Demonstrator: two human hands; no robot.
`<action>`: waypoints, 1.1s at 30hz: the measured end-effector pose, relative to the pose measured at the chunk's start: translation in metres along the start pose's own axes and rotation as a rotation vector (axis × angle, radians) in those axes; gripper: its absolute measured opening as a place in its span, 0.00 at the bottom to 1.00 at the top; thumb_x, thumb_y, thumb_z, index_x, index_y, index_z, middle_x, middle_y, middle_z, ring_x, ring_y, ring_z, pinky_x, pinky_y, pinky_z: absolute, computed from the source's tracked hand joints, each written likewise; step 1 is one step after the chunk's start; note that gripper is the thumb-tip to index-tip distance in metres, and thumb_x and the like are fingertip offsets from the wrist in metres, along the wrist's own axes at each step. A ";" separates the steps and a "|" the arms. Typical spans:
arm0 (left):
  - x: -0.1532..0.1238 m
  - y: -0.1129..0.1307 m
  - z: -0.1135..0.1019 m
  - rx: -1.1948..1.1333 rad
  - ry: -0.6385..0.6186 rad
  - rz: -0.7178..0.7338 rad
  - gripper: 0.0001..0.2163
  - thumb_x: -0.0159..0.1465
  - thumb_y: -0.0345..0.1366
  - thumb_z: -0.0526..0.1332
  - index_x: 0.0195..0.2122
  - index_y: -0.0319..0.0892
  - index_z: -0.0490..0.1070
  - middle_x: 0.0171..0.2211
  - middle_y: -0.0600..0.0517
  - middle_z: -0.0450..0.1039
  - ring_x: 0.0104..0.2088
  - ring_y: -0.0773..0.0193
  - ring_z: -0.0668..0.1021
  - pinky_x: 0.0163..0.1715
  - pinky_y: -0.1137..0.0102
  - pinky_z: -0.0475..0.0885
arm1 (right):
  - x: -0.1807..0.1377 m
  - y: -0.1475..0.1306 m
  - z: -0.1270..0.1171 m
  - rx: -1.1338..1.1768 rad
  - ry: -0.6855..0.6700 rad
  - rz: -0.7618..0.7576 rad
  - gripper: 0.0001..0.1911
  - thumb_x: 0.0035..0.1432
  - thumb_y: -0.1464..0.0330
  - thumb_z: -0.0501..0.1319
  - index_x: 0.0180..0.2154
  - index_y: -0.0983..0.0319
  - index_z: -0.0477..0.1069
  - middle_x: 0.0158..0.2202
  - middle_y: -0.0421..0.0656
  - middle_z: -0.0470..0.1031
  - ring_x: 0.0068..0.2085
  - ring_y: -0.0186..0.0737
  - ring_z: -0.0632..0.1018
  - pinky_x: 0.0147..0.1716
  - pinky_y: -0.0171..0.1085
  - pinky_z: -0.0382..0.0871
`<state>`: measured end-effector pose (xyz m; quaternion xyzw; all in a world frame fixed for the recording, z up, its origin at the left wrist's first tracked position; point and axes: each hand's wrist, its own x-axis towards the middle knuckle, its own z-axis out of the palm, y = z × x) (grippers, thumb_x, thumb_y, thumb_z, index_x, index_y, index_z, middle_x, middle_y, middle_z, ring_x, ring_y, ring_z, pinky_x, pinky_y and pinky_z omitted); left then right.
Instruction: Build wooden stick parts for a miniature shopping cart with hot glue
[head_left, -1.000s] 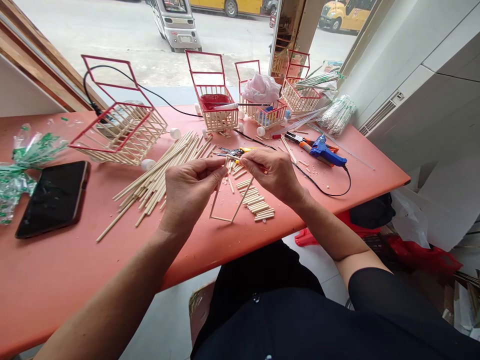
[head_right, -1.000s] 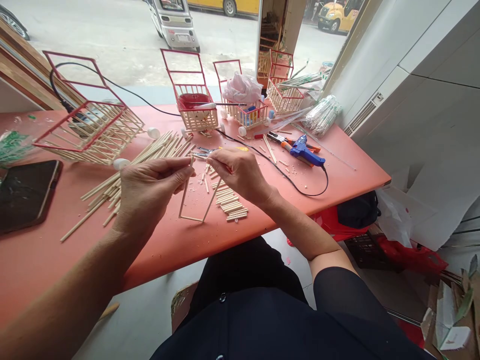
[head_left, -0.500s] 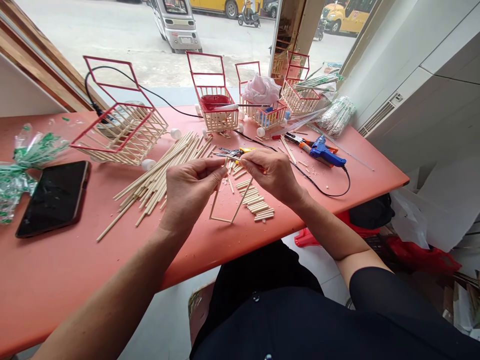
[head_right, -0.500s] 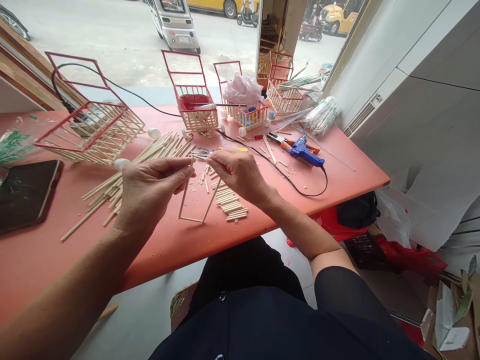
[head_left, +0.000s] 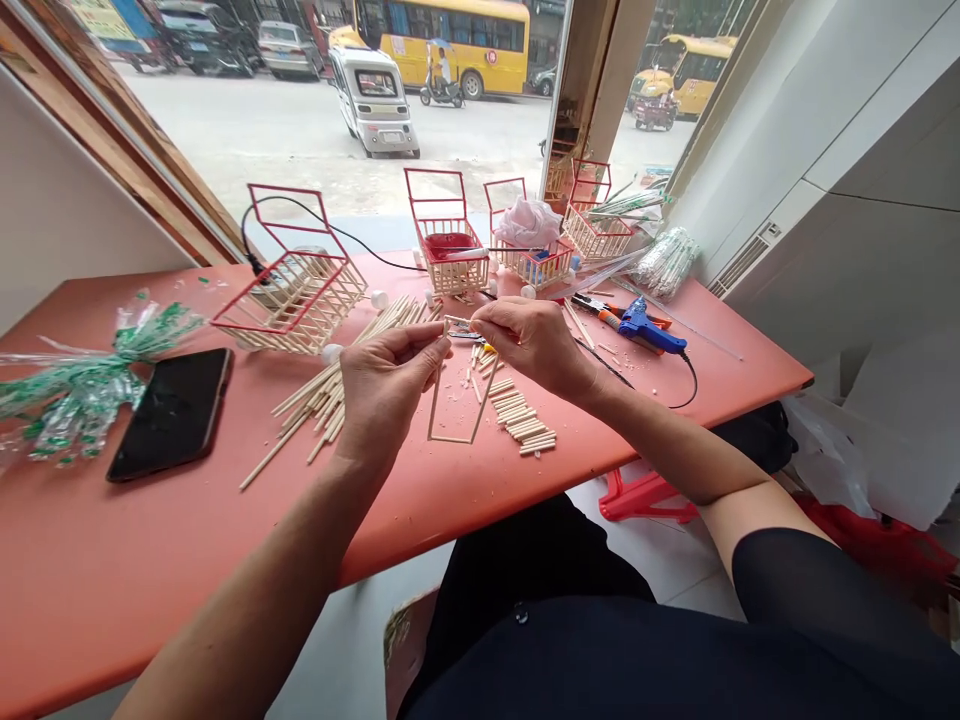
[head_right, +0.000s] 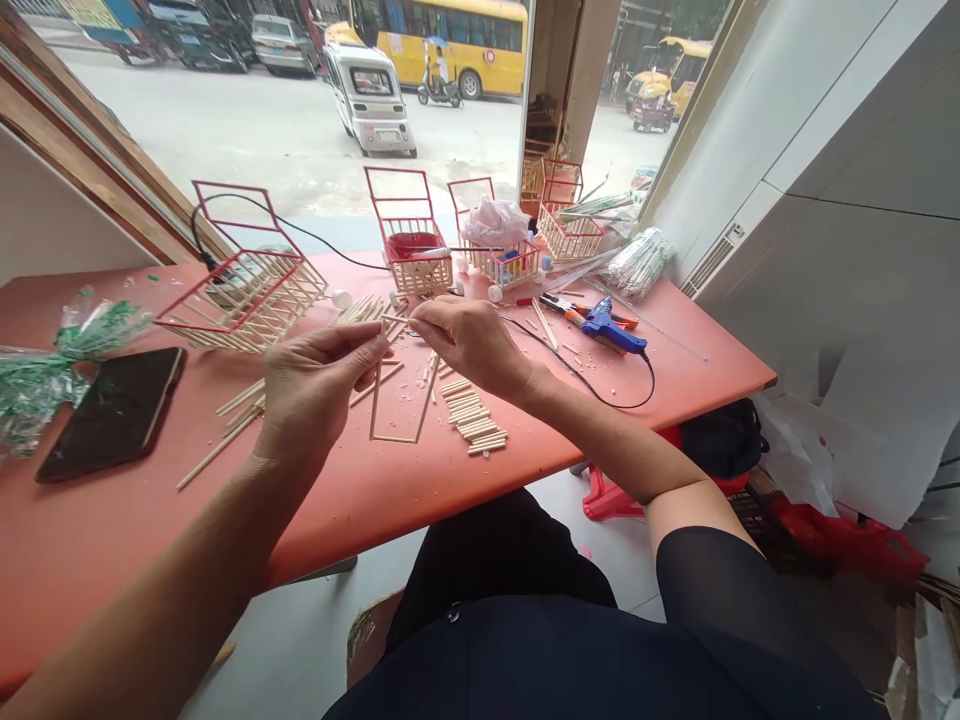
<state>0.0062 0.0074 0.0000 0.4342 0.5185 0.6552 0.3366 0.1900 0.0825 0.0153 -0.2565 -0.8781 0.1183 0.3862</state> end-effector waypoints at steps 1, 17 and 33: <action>0.001 0.000 -0.001 -0.010 0.006 0.005 0.11 0.52 0.37 0.75 0.36 0.42 0.88 0.20 0.54 0.75 0.21 0.68 0.71 0.23 0.70 0.67 | 0.003 0.001 0.002 0.010 0.007 -0.019 0.15 0.78 0.67 0.60 0.38 0.63 0.81 0.37 0.45 0.84 0.40 0.39 0.81 0.45 0.38 0.69; 0.007 -0.014 -0.004 -0.003 0.001 0.030 0.21 0.55 0.39 0.76 0.50 0.39 0.86 0.27 0.55 0.80 0.21 0.71 0.71 0.23 0.71 0.67 | 0.007 0.017 0.020 0.065 0.051 -0.064 0.13 0.76 0.68 0.61 0.39 0.62 0.82 0.38 0.46 0.85 0.40 0.42 0.82 0.48 0.40 0.74; 0.001 -0.017 0.001 -0.075 -0.008 0.034 0.13 0.55 0.35 0.76 0.42 0.41 0.88 0.24 0.56 0.78 0.20 0.72 0.70 0.21 0.73 0.67 | -0.002 0.020 0.021 0.070 0.115 -0.102 0.13 0.76 0.69 0.62 0.39 0.65 0.83 0.34 0.44 0.83 0.35 0.37 0.79 0.39 0.35 0.68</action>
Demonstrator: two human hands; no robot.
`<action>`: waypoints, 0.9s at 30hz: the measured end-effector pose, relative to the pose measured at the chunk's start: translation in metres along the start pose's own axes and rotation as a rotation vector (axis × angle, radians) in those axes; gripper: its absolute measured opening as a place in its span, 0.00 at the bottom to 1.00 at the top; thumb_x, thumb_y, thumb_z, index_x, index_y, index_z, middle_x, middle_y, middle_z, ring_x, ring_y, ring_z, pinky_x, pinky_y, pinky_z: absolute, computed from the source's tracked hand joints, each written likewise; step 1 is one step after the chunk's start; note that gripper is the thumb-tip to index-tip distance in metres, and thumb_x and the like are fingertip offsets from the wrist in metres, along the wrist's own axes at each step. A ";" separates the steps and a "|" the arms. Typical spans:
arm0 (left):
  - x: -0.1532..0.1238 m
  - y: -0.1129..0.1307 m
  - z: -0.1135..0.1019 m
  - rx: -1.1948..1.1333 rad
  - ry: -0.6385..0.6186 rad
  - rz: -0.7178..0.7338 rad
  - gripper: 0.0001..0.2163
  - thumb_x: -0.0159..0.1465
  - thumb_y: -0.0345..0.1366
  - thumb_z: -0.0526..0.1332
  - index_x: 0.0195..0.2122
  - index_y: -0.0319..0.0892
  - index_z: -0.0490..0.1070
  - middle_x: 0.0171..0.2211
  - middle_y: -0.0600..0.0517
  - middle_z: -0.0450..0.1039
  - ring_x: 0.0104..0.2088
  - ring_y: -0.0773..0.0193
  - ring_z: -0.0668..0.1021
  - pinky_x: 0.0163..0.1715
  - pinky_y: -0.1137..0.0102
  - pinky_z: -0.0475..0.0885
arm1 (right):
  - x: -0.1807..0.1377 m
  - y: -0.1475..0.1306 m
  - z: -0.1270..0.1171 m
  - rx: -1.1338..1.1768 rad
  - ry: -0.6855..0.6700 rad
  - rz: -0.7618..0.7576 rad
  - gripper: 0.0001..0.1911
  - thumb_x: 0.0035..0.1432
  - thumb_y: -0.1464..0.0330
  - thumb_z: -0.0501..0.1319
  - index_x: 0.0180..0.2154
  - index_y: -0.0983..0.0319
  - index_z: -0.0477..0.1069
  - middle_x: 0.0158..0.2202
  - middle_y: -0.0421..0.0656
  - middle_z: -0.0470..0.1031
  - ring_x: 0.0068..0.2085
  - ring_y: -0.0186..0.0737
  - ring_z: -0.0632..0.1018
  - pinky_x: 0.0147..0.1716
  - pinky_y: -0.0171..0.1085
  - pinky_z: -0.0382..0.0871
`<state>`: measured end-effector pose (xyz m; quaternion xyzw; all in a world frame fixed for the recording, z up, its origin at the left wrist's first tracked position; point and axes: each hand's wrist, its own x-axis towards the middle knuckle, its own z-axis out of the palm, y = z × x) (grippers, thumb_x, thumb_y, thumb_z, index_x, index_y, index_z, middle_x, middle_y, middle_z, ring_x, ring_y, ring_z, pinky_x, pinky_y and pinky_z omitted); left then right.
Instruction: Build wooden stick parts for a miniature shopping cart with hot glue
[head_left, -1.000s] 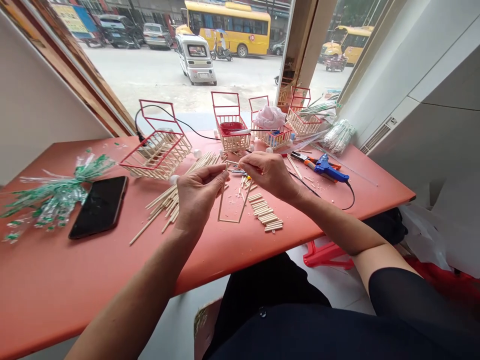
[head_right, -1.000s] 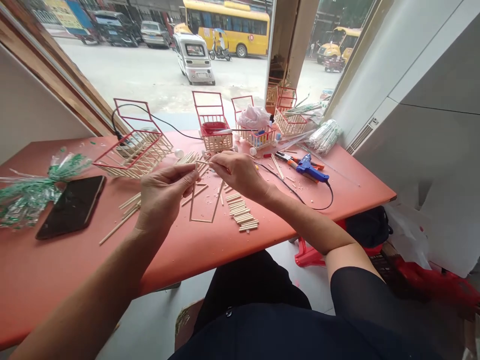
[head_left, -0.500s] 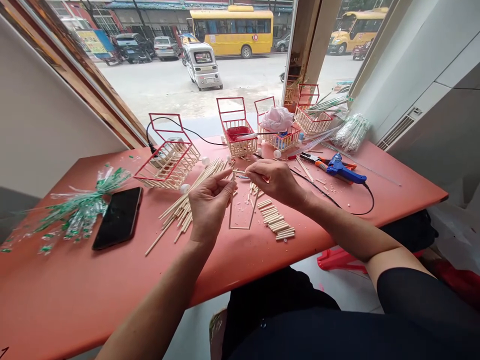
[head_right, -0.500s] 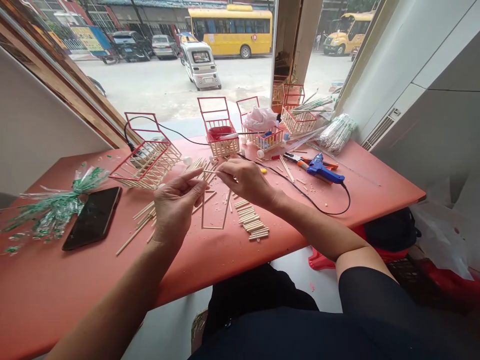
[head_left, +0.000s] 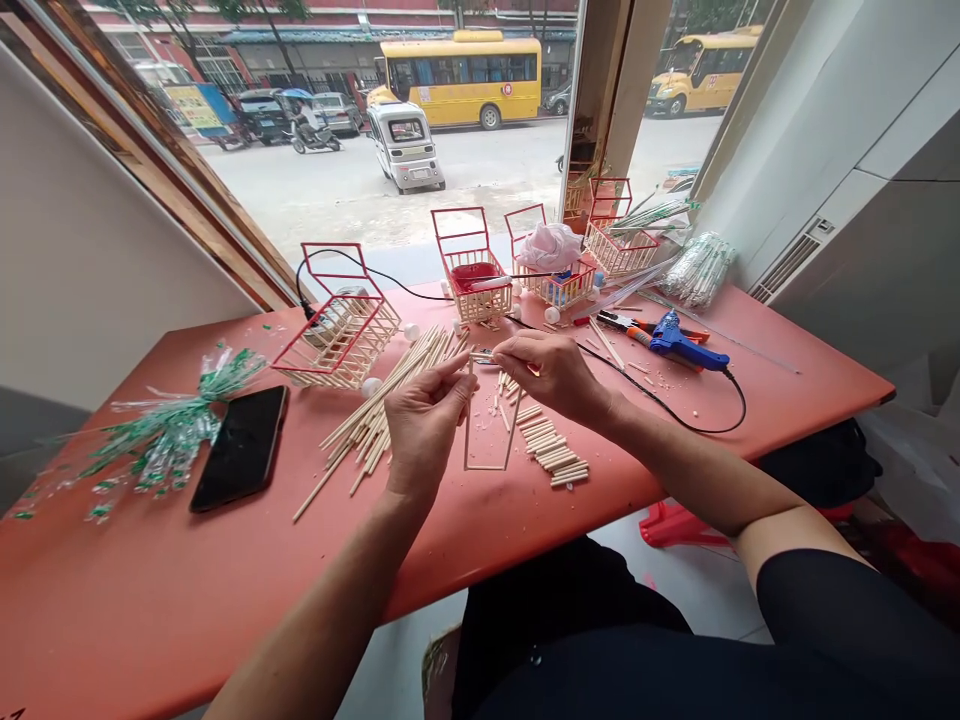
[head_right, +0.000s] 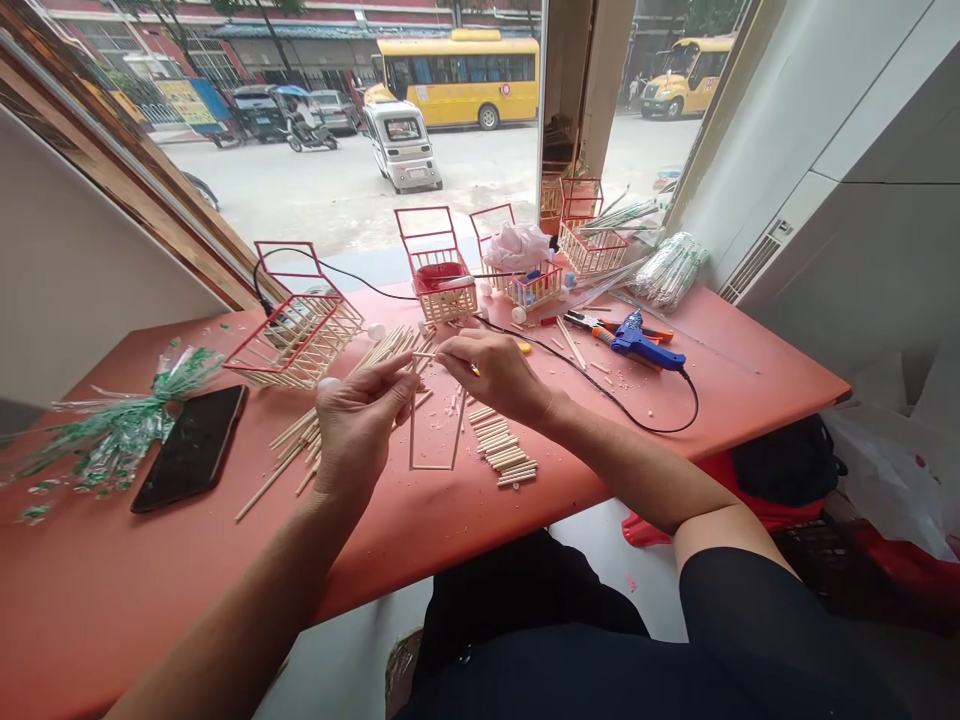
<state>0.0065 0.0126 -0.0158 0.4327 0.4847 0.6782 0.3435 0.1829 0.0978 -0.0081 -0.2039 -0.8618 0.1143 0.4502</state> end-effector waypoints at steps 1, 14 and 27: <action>0.000 -0.001 0.000 -0.002 0.006 0.004 0.13 0.55 0.35 0.76 0.41 0.41 0.89 0.24 0.56 0.77 0.20 0.72 0.70 0.21 0.72 0.67 | -0.001 0.000 0.000 -0.002 -0.006 0.002 0.13 0.77 0.69 0.62 0.39 0.65 0.83 0.34 0.45 0.83 0.35 0.37 0.79 0.39 0.35 0.68; -0.003 -0.008 -0.002 0.014 0.010 -0.003 0.13 0.56 0.36 0.76 0.43 0.42 0.90 0.19 0.59 0.70 0.20 0.72 0.68 0.23 0.72 0.66 | -0.006 0.000 0.000 -0.011 -0.011 -0.003 0.14 0.77 0.69 0.62 0.40 0.65 0.84 0.35 0.46 0.85 0.36 0.38 0.81 0.40 0.36 0.71; -0.004 -0.004 -0.001 -0.012 -0.031 0.010 0.14 0.57 0.34 0.77 0.46 0.42 0.88 0.24 0.58 0.76 0.20 0.73 0.69 0.23 0.73 0.67 | -0.007 -0.002 -0.003 -0.006 -0.053 0.042 0.15 0.78 0.68 0.61 0.41 0.65 0.84 0.37 0.47 0.85 0.38 0.38 0.81 0.41 0.36 0.70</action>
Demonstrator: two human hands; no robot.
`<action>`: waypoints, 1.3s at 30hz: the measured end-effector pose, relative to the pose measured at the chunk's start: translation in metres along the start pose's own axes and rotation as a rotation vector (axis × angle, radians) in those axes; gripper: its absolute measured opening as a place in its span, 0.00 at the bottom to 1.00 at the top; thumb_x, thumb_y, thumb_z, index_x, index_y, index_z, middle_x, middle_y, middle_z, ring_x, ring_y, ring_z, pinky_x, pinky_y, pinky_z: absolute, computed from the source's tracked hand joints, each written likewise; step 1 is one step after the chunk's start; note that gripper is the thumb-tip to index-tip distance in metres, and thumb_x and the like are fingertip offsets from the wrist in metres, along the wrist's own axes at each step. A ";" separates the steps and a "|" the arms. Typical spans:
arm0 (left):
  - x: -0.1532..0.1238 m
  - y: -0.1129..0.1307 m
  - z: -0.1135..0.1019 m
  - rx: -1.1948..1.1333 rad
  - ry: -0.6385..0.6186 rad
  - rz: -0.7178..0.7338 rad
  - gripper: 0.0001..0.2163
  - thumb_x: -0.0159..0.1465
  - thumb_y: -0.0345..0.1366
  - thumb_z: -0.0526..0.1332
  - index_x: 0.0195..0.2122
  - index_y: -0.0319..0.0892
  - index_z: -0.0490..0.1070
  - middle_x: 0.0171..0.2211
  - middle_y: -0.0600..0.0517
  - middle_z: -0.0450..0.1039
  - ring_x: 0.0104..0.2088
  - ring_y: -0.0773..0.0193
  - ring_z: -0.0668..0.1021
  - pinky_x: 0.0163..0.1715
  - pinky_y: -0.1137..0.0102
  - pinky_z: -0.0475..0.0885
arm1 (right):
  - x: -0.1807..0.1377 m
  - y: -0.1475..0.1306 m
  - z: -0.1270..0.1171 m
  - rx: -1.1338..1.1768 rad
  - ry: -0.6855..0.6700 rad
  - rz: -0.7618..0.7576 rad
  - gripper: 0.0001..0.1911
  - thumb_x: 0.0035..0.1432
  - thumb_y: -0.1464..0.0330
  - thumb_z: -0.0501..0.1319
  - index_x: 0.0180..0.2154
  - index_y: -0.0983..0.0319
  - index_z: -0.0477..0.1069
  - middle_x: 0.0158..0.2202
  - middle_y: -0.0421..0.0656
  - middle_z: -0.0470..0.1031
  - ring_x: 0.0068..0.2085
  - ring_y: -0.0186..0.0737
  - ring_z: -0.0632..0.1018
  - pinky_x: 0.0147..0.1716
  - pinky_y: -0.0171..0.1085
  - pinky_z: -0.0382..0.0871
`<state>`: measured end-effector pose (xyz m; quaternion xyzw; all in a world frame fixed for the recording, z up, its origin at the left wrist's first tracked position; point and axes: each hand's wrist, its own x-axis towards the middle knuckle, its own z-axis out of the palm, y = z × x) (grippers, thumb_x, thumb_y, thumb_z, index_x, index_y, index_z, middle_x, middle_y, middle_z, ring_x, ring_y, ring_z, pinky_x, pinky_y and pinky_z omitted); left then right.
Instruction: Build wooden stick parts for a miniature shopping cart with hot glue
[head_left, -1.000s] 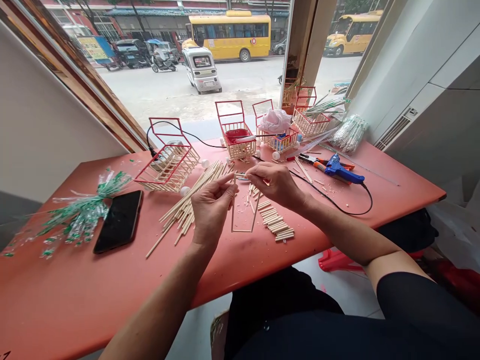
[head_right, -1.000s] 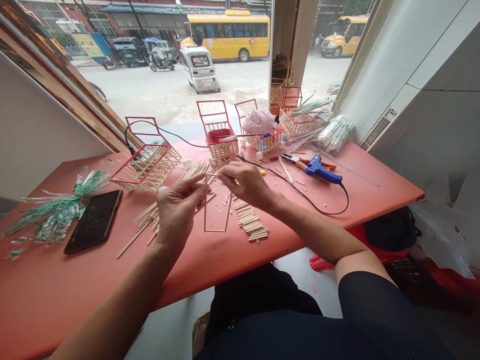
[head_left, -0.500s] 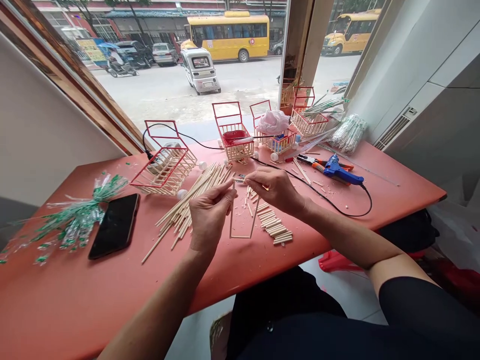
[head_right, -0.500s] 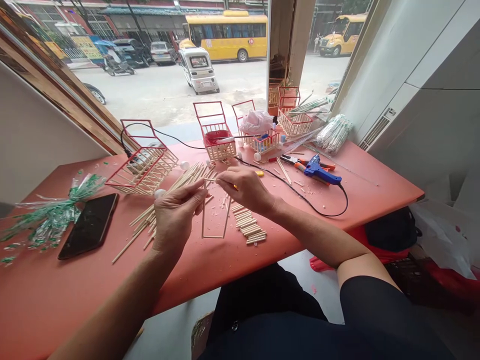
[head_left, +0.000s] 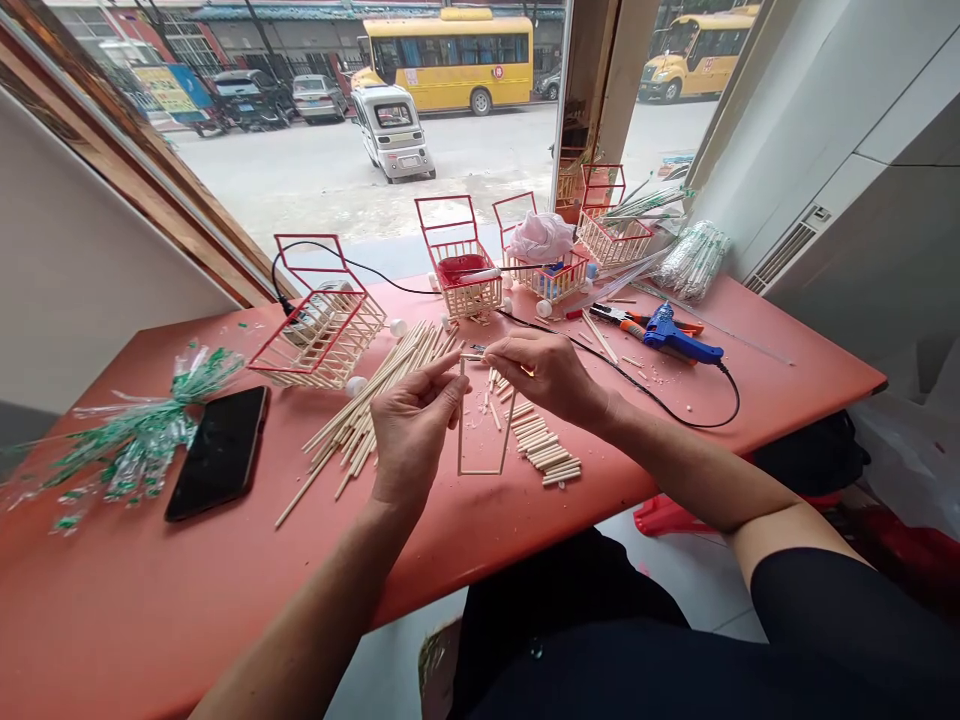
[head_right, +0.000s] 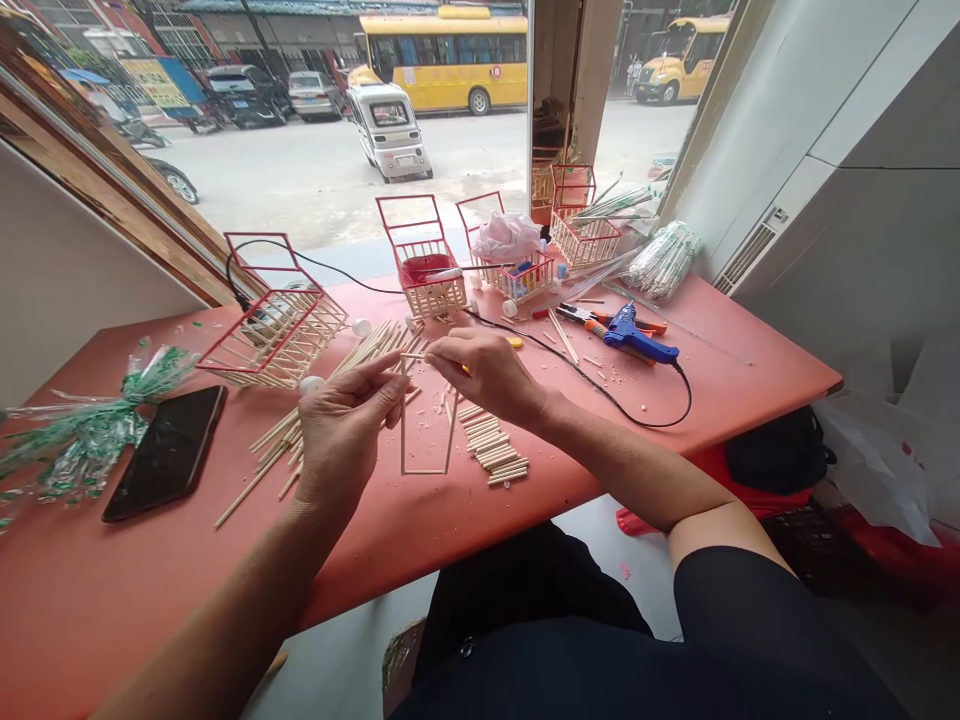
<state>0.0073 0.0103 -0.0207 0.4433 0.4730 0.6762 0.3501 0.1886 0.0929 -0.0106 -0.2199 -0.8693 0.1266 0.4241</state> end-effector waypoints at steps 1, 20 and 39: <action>0.000 -0.001 0.000 0.001 0.003 0.000 0.14 0.57 0.34 0.76 0.46 0.42 0.89 0.24 0.58 0.75 0.20 0.73 0.69 0.23 0.73 0.67 | 0.000 0.000 0.000 0.001 -0.001 0.001 0.14 0.78 0.68 0.61 0.41 0.65 0.84 0.37 0.47 0.85 0.38 0.38 0.81 0.41 0.36 0.70; -0.002 -0.008 -0.002 -0.002 0.005 -0.011 0.12 0.58 0.35 0.76 0.43 0.42 0.90 0.21 0.59 0.71 0.21 0.72 0.68 0.25 0.71 0.67 | -0.003 0.005 0.006 -0.035 0.004 -0.038 0.15 0.78 0.69 0.61 0.37 0.65 0.82 0.33 0.45 0.81 0.36 0.38 0.78 0.40 0.36 0.68; 0.005 0.000 0.001 -0.110 -0.017 -0.124 0.16 0.50 0.37 0.79 0.39 0.39 0.85 0.20 0.57 0.75 0.18 0.73 0.68 0.22 0.71 0.65 | -0.001 0.002 0.002 -0.019 -0.005 -0.029 0.16 0.79 0.69 0.60 0.40 0.67 0.84 0.36 0.48 0.84 0.38 0.39 0.80 0.41 0.37 0.70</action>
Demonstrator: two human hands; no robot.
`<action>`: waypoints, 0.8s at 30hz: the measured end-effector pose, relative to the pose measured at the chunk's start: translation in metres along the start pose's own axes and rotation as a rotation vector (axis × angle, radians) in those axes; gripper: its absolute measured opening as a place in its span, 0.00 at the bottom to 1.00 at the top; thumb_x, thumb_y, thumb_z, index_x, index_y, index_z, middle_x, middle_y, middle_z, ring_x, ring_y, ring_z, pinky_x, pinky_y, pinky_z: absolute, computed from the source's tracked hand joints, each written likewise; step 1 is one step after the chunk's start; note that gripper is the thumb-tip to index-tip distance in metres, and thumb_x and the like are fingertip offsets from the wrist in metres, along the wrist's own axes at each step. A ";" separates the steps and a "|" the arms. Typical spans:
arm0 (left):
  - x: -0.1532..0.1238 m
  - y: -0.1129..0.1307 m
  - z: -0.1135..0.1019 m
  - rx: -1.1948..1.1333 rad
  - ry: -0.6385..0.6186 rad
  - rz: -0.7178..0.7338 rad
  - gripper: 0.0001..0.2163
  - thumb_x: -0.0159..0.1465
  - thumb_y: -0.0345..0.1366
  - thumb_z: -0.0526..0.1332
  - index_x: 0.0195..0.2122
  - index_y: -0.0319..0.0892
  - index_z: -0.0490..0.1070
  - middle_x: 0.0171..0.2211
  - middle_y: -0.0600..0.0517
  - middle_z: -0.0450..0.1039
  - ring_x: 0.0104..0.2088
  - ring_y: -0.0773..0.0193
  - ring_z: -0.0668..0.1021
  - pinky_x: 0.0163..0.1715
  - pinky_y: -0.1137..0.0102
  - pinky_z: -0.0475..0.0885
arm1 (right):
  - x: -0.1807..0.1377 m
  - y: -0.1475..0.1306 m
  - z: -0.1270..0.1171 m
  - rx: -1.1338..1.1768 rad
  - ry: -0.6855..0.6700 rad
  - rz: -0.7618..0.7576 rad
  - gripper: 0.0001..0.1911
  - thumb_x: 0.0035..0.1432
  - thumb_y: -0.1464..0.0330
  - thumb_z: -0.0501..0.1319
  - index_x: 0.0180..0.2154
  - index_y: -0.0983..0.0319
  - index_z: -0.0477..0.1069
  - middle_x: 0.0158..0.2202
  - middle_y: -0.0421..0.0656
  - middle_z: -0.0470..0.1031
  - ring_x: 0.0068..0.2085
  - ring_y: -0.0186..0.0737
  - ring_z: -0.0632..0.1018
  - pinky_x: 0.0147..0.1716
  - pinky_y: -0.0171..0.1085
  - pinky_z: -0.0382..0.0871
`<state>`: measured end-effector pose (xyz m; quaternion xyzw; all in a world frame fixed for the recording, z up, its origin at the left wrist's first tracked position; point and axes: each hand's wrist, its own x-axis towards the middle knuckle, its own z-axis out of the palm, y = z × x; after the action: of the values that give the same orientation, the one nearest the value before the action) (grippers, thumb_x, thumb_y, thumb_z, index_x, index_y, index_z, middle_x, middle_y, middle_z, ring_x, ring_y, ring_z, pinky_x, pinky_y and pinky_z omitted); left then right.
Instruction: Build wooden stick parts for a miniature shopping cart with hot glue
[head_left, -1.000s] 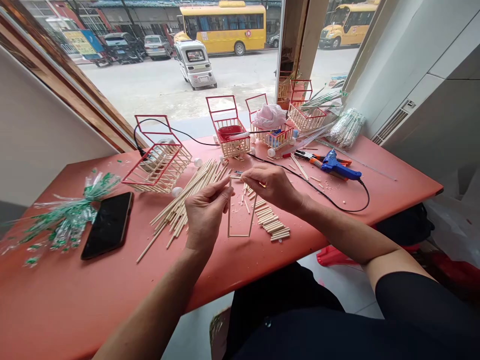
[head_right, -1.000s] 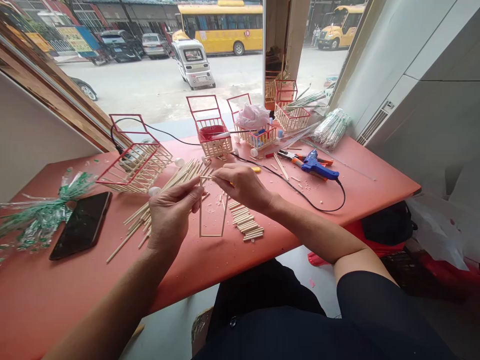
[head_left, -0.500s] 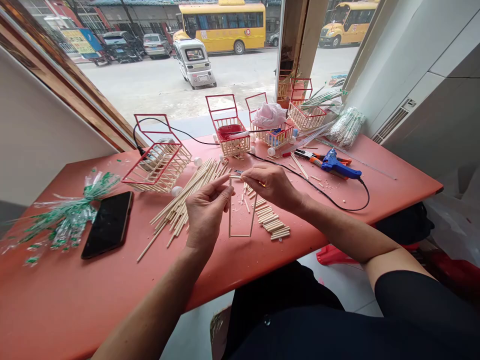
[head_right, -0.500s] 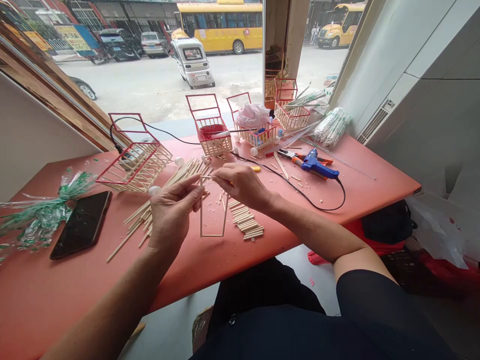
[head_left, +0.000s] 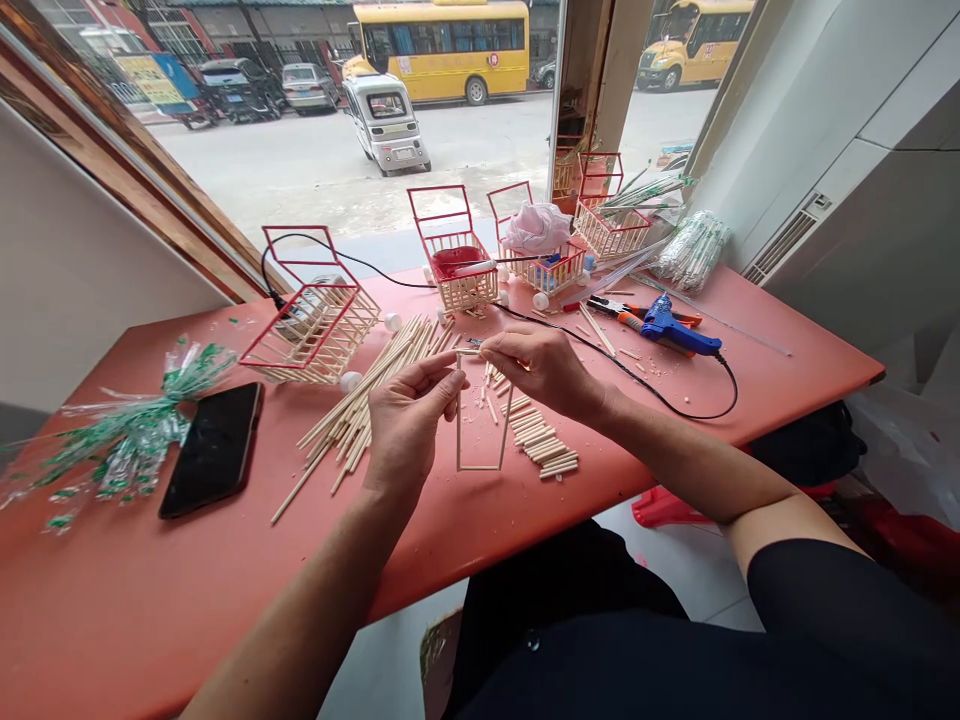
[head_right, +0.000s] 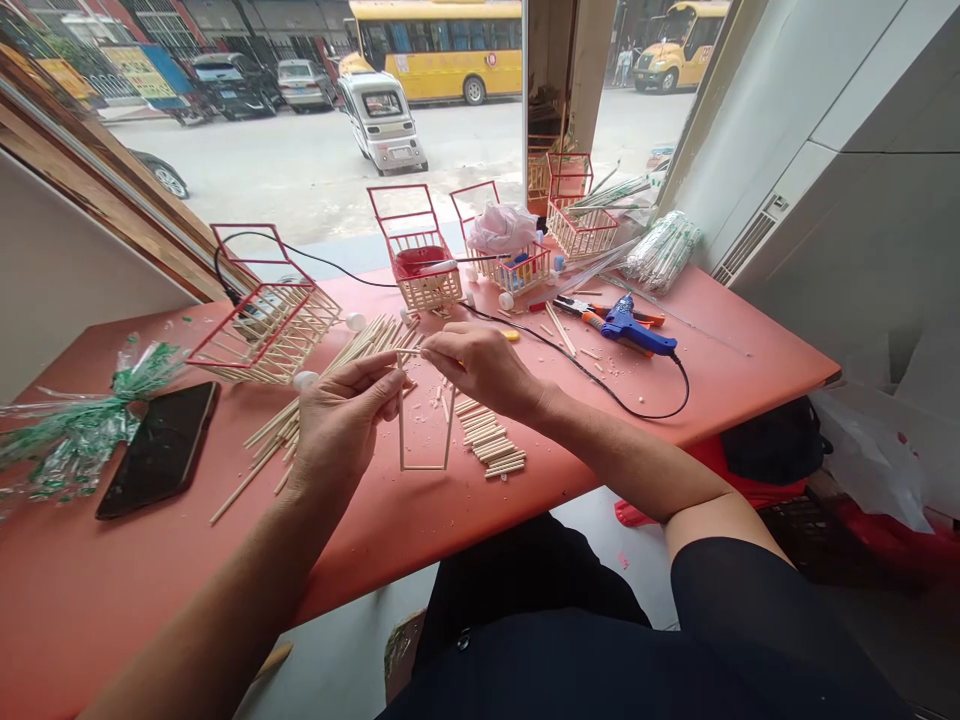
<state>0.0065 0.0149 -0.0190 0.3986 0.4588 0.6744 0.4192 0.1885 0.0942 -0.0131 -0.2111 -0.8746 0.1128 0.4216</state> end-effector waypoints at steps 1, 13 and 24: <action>0.000 0.001 0.000 -0.001 0.002 -0.002 0.17 0.50 0.37 0.80 0.40 0.39 0.85 0.21 0.58 0.75 0.18 0.73 0.69 0.22 0.71 0.65 | 0.000 0.000 0.000 -0.004 -0.003 0.004 0.16 0.79 0.68 0.59 0.40 0.66 0.84 0.36 0.47 0.84 0.38 0.39 0.79 0.41 0.37 0.70; 0.006 -0.003 -0.003 -0.068 0.001 -0.168 0.19 0.42 0.36 0.82 0.36 0.39 0.85 0.21 0.52 0.78 0.19 0.71 0.71 0.21 0.72 0.62 | -0.001 0.004 0.002 -0.016 -0.007 0.014 0.16 0.79 0.67 0.60 0.40 0.64 0.83 0.35 0.46 0.82 0.37 0.39 0.78 0.41 0.37 0.69; 0.006 -0.003 -0.001 -0.075 0.006 -0.136 0.21 0.42 0.37 0.83 0.38 0.39 0.86 0.20 0.55 0.76 0.19 0.70 0.71 0.22 0.72 0.64 | -0.001 0.002 0.001 -0.024 -0.016 0.024 0.16 0.79 0.66 0.60 0.41 0.65 0.84 0.36 0.47 0.83 0.38 0.39 0.79 0.42 0.37 0.70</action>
<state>0.0041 0.0204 -0.0210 0.3485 0.4605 0.6624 0.4772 0.1893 0.0956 -0.0154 -0.2258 -0.8767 0.1089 0.4105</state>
